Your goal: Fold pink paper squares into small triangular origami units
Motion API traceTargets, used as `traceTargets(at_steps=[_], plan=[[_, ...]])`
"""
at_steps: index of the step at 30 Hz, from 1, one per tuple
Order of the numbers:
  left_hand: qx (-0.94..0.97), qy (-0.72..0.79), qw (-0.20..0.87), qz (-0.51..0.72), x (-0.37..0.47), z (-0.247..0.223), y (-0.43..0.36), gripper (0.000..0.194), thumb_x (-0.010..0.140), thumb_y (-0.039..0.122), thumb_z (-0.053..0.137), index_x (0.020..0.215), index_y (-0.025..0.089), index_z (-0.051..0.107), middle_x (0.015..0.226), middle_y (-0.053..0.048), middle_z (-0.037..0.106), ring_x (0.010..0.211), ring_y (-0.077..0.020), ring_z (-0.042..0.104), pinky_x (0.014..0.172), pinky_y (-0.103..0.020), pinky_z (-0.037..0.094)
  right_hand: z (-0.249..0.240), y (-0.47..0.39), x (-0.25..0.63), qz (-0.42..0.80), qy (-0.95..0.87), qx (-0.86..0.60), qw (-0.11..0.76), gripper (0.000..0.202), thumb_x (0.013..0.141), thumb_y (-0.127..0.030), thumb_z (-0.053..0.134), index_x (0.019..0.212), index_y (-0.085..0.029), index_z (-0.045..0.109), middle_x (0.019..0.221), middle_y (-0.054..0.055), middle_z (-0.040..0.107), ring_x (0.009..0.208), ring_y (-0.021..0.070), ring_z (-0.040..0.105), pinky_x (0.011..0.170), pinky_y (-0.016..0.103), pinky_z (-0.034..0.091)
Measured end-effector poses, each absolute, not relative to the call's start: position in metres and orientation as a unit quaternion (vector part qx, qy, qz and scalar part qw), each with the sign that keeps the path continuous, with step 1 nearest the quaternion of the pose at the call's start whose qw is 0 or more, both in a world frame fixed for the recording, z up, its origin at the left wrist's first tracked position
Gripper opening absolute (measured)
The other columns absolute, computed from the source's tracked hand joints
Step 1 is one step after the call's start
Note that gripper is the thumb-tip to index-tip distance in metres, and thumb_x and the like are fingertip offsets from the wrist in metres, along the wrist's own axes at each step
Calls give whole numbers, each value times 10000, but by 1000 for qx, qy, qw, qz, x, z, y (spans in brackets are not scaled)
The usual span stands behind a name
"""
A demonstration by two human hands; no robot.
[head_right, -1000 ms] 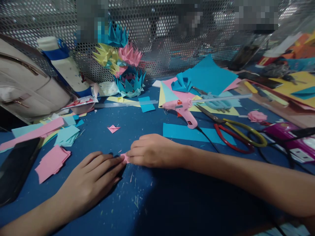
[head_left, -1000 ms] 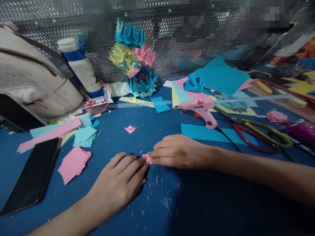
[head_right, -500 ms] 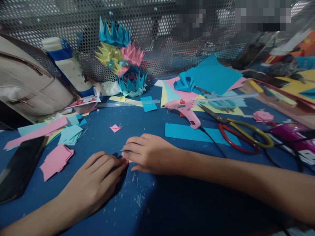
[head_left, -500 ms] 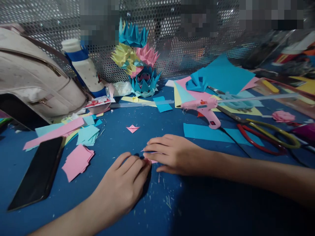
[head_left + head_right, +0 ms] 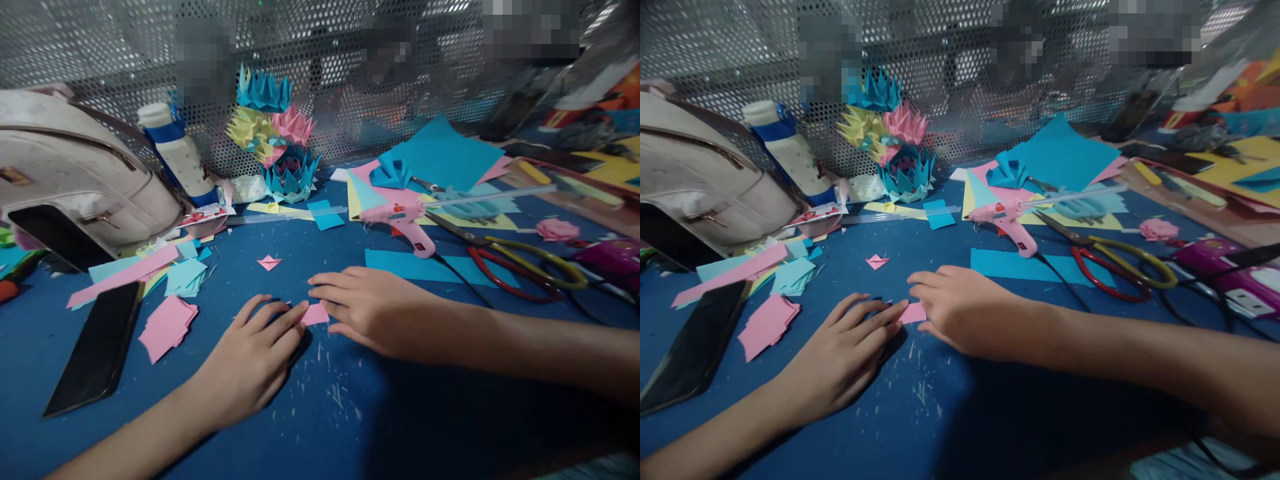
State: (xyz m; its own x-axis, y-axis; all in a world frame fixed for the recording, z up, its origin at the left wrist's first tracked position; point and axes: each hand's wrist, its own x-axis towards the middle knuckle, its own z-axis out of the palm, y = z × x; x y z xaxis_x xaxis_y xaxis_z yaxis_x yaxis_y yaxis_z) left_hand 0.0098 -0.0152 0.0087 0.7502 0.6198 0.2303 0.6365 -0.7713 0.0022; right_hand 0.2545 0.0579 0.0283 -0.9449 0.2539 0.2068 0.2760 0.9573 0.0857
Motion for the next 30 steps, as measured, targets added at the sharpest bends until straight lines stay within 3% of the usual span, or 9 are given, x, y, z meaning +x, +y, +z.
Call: traceTargets(at_steps=[4,10,13,15,21,25,30], plan=[[-936,-325,107,-84,14,12,-19,330,956,140,398,1217,112,598,1379,-119,585,1133,-284,553,1123,-523,246,31,61,257,-19,-984,-144,105,285,1004,-250,480,984,-136,741,1169,137,678,1182,291,554,902,429,463],[-917,-345,168,-109,28,10,-30,337,919,56,397,1207,25,570,1188,-231,661,986,-293,618,1100,-511,271,30,64,254,-12,-985,-148,85,284,990,-299,511,887,-115,701,992,127,668,990,253,563,795,364,458],[-904,-375,153,-137,29,7,-23,249,961,124,464,1180,53,559,1070,-177,692,887,-263,626,1077,-504,297,24,68,251,-17,-979,-173,102,353,968,-448,550,926,-113,653,934,107,641,899,235,532,732,338,437],[-897,-395,124,-157,27,6,-14,209,976,212,521,1148,95,548,964,-112,693,871,-248,625,1058,-488,319,21,72,250,17,-977,-180,116,342,957,-465,569,931,-128,627,925,82,623,858,210,517,691,307,414],[-867,-457,27,-197,26,2,9,94,963,231,591,1032,195,539,913,-13,671,835,-199,626,888,-396,398,14,77,250,107,-965,-179,159,291,1024,-355,461,915,-146,632,849,53,595,808,183,493,691,287,369],[-851,-477,-27,-219,31,4,14,139,971,333,598,1024,208,573,952,-8,679,868,-196,629,841,-376,399,10,77,250,132,-958,-186,175,272,1032,-290,434,939,-141,642,859,60,599,815,180,509,714,288,367],[-835,-488,-79,-242,32,5,15,235,1003,396,543,969,181,633,884,-4,671,800,-166,629,817,-357,458,14,73,250,196,-934,-214,210,156,972,-259,534,905,-161,635,864,50,616,818,166,535,700,278,357]])
